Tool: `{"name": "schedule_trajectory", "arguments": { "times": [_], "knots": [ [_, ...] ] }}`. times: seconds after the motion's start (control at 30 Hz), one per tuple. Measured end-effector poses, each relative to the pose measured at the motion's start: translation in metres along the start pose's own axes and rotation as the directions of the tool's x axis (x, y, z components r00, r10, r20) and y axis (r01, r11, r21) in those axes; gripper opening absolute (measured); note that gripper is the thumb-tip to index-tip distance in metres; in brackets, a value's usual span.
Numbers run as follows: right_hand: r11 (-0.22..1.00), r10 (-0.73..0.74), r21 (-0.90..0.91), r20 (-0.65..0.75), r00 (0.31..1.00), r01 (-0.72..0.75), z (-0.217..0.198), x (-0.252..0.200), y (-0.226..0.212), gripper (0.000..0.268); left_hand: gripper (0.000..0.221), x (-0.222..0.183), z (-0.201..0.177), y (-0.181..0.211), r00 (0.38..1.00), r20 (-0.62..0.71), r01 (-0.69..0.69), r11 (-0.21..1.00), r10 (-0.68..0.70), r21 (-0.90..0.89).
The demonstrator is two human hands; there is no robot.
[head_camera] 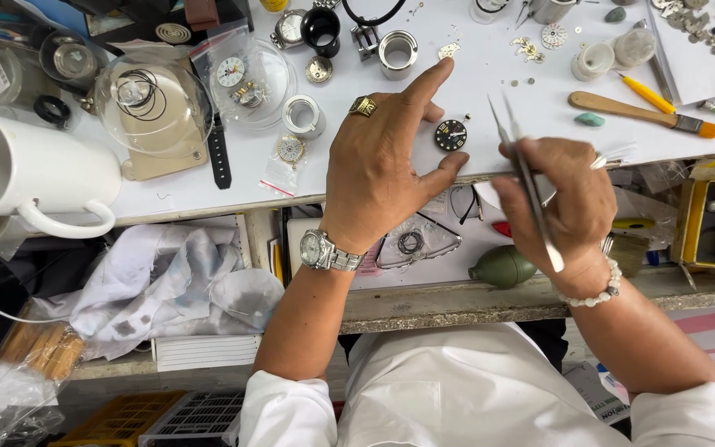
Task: A person is using precision tools like tweezers and a probe to adjust and install hands on a watch movement at a repair bench.
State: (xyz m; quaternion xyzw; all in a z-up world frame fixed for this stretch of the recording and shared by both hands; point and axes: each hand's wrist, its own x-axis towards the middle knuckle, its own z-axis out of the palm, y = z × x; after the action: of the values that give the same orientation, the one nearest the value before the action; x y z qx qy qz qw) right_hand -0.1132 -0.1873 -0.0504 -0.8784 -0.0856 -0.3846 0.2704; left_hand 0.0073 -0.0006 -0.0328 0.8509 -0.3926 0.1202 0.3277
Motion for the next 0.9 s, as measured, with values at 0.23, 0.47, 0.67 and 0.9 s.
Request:
{"name": "schedule_trajectory", "arguments": {
  "times": [0.23, 0.47, 0.67, 0.9],
  "knots": [
    [0.982, -0.169, 0.088, 0.05, 0.984, 0.165, 0.0019, 0.0019, 0.0001, 0.023, 0.09, 0.0003, -0.002, -0.0019, 1.0, 0.014, 0.007, 0.999, -0.006, -0.048],
    [0.965, -0.243, 0.117, 0.05, 0.969, 0.236, 0.0079, 0.0013, 0.0068, 0.02, 0.085, 0.0017, 0.001, -0.0035, 1.0, 0.012, 0.007, 1.0, -0.006, -0.021],
    [0.966, -0.238, 0.126, 0.07, 0.969, 0.228, 0.0092, 0.0003, 0.008, 0.022, 0.083, 0.0006, 0.0019, -0.0057, 1.0, 0.008, 0.003, 0.999, -0.003, -0.048],
    [0.969, -0.228, 0.109, 0.069, 0.971, 0.22, 0.0097, 0.0021, 0.0057, 0.022, 0.081, 0.001, 0.0015, -0.0049, 1.0, 0.012, 0.011, 0.999, -0.01, -0.047]
  ]
}}
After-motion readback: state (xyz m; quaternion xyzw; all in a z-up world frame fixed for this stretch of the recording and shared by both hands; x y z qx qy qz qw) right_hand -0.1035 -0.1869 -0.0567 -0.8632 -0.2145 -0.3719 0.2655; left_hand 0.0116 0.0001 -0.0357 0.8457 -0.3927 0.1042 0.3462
